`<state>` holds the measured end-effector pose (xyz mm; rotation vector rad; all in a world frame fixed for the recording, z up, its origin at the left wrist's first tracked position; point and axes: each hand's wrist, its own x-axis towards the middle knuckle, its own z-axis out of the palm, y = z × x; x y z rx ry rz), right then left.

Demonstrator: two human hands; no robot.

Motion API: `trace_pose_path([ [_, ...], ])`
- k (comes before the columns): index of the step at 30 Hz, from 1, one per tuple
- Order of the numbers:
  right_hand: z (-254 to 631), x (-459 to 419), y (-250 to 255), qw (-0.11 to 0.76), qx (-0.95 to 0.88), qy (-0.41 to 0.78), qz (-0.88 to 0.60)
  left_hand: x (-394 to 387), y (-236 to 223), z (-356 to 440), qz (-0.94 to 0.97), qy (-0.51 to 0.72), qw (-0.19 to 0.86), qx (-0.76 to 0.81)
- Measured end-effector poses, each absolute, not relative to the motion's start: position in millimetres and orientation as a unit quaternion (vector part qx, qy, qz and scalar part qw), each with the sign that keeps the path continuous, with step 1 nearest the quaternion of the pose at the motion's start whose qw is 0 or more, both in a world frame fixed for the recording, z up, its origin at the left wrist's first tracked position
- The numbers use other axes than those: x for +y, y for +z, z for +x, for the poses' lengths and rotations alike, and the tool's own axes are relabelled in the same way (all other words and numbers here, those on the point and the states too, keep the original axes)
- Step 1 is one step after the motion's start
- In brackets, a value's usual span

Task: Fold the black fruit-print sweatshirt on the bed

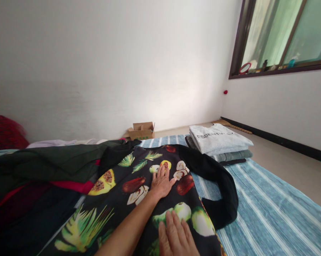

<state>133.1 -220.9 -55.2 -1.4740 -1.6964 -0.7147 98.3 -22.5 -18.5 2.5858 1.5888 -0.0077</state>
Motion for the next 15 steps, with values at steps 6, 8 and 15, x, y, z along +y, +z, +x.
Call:
trace_pose_path([
  [6, 164.7, -131.7, 34.8, 0.218, -0.728, -0.038, -0.649, -25.3, -38.4, 90.0, 0.874, 0.043, 0.010, 0.484],
  [8, 170.4, -81.2, 43.8, 0.152, -0.730, 0.041, -0.665, -23.8, -45.1, 89.7, 0.877, 0.065, -0.006, 0.476],
  [15, 191.6, 39.2, 1.4, 0.107, -0.694, 0.072, -0.708, -21.4, -52.1, 94.9, 0.860, 0.097, 0.011, 0.500],
])
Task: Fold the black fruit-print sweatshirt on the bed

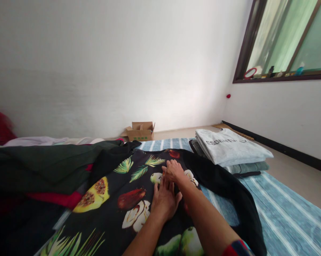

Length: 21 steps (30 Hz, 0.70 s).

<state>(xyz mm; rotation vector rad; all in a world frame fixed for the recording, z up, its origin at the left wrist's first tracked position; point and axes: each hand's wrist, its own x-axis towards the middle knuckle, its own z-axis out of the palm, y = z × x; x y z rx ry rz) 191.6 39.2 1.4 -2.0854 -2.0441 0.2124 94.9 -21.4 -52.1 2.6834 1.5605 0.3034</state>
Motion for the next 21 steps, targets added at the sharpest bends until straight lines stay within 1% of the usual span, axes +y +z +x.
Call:
trace_pose_path([
  [4, 205.1, 57.2, -23.9, 0.087, -0.671, 0.075, -0.732, -25.9, -48.8, 94.6, 0.856, 0.101, 0.016, 0.507],
  [9, 213.5, 65.9, -37.1, 0.084, -0.643, 0.062, -0.759, -30.2, -42.9, 95.5, 0.854, 0.107, 0.019, 0.509],
  [15, 214.5, 71.6, -36.8, 0.085, -0.619, 0.041, -0.780, -31.0, -43.5, 95.4, 0.855, 0.116, 0.022, 0.505],
  [21, 212.6, 67.9, -21.3, 0.087, -0.617, 0.008, -0.782, -28.9, -45.1, 97.4, 0.855, 0.104, 0.021, 0.508],
])
